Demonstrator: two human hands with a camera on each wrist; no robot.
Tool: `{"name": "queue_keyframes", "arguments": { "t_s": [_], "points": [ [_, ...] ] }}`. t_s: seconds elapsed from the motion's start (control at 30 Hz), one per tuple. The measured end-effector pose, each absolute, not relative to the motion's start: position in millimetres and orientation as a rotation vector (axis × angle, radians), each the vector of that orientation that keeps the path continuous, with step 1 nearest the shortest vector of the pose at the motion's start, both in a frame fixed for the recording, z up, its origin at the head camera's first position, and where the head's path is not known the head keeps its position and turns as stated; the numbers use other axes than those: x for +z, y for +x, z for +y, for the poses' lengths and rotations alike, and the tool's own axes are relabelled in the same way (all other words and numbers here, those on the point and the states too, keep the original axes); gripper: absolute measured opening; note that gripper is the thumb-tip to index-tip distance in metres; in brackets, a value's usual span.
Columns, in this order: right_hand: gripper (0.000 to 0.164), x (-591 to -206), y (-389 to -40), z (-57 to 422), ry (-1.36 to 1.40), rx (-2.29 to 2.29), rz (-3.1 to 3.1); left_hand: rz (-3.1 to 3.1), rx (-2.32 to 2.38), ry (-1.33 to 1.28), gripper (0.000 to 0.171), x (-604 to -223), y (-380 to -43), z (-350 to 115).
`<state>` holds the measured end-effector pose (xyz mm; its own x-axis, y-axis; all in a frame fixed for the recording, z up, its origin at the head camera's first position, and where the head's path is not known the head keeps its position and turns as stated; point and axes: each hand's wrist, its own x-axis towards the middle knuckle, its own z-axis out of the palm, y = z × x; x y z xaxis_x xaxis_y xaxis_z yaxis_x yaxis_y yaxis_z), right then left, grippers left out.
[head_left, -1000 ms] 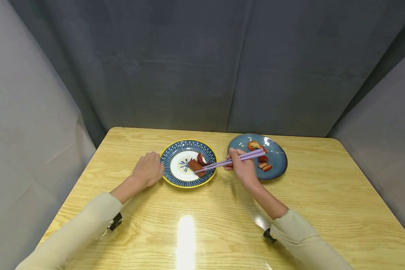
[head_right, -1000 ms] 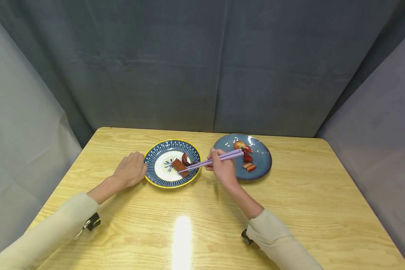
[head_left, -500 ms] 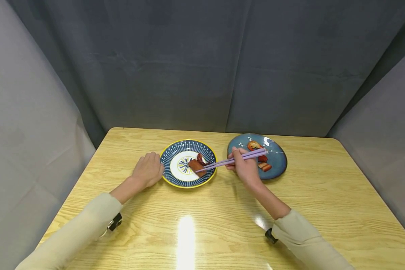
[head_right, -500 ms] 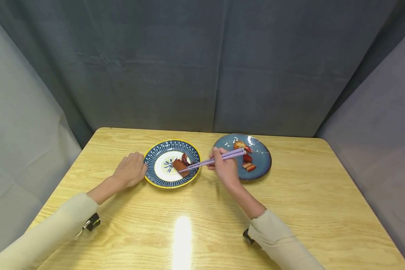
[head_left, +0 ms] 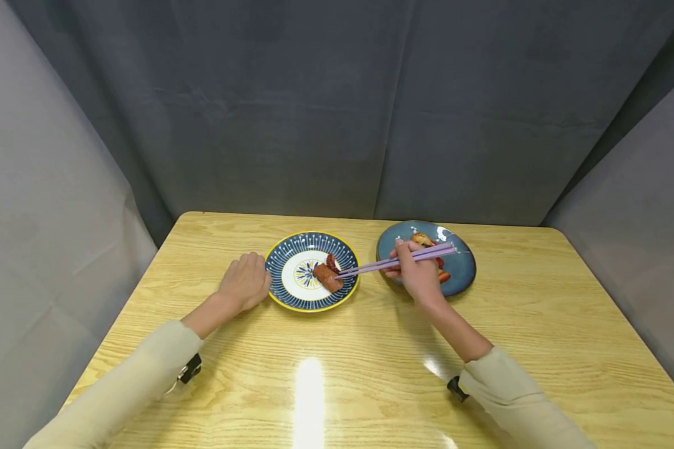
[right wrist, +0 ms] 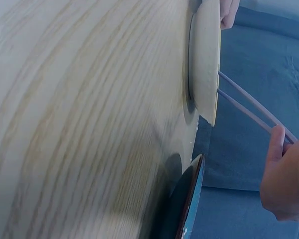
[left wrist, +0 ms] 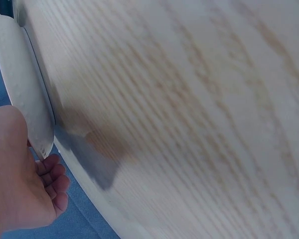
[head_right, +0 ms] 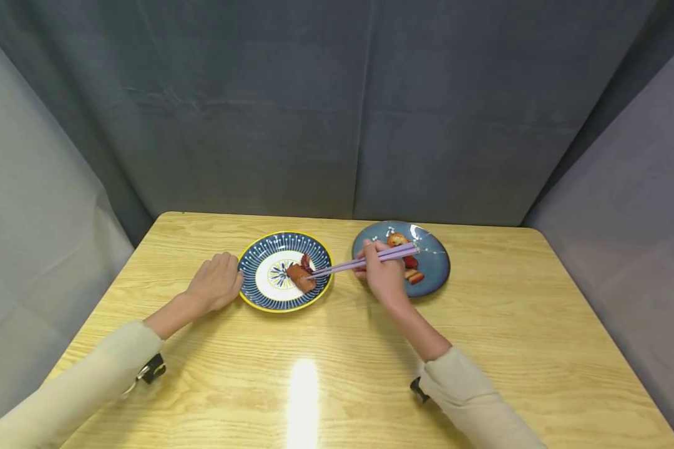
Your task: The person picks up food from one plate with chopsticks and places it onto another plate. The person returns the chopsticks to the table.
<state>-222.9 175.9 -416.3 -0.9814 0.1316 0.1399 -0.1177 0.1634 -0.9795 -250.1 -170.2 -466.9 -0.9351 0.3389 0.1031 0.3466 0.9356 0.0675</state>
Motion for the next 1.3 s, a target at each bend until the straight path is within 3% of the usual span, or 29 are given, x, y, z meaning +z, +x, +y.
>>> {"name": "queue_keyframes", "arguments": {
  "t_s": [1.3],
  "points": [
    [0.027,-398,-219,283,-0.278,1.938,-1.965,-3.015,-0.119,-0.518,0.023,-469,-251,-171]
  ]
}}
